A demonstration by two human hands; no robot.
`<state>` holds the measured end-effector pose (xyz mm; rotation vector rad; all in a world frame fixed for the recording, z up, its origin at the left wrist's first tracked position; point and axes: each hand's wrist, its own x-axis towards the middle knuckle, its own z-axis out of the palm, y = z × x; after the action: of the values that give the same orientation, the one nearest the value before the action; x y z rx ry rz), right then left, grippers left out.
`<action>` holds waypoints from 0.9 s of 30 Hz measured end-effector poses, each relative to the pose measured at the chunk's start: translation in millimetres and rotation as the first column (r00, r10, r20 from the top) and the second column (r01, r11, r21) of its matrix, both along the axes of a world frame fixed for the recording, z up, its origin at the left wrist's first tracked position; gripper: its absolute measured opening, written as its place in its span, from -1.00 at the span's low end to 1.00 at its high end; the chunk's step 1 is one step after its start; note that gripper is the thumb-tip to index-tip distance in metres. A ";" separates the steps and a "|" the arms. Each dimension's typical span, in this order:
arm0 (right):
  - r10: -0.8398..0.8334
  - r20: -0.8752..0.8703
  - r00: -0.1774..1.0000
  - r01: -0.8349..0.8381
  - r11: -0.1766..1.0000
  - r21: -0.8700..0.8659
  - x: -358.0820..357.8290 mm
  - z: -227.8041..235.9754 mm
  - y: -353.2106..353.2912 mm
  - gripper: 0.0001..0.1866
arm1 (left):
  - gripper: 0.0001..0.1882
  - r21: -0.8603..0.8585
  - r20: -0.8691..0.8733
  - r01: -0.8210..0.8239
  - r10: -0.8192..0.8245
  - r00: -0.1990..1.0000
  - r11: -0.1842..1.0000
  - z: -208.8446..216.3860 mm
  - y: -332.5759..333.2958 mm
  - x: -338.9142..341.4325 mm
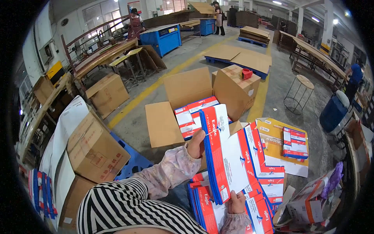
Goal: Sorting, counting, and stacking cardboard document folders from a pile into organized stacks and boxes.
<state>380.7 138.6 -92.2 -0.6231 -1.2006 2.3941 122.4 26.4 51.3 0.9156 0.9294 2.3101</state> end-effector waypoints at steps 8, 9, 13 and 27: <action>-0.135 0.109 0.985 0.117 0.980 0.159 -20.2 50.4 -12.8 -0.56 | -0.41 -0.022 0.212 -0.068 0.071 0.975 0.997 -2.9 -4.9 2.6; -0.167 0.130 0.977 0.135 0.965 0.223 -21.4 50.9 -13.1 -0.55 | -0.39 -0.039 0.229 -0.059 0.067 0.971 0.997 -2.7 -6.4 1.0; -0.187 0.127 0.974 0.161 0.968 0.192 -25.3 41.5 -11.2 -0.65 | -0.39 -0.009 0.290 -0.130 0.127 0.948 0.991 1.8 -6.5 -0.3; -0.208 0.016 0.978 0.201 0.961 0.191 -9.5 29.1 -9.4 -0.63 | -0.31 0.010 0.341 -0.184 0.170 0.925 0.983 5.0 -12.9 -2.9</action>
<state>371.3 129.1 -63.1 -0.6954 -1.2922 2.0785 119.5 13.5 56.3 0.4374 0.8454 2.5410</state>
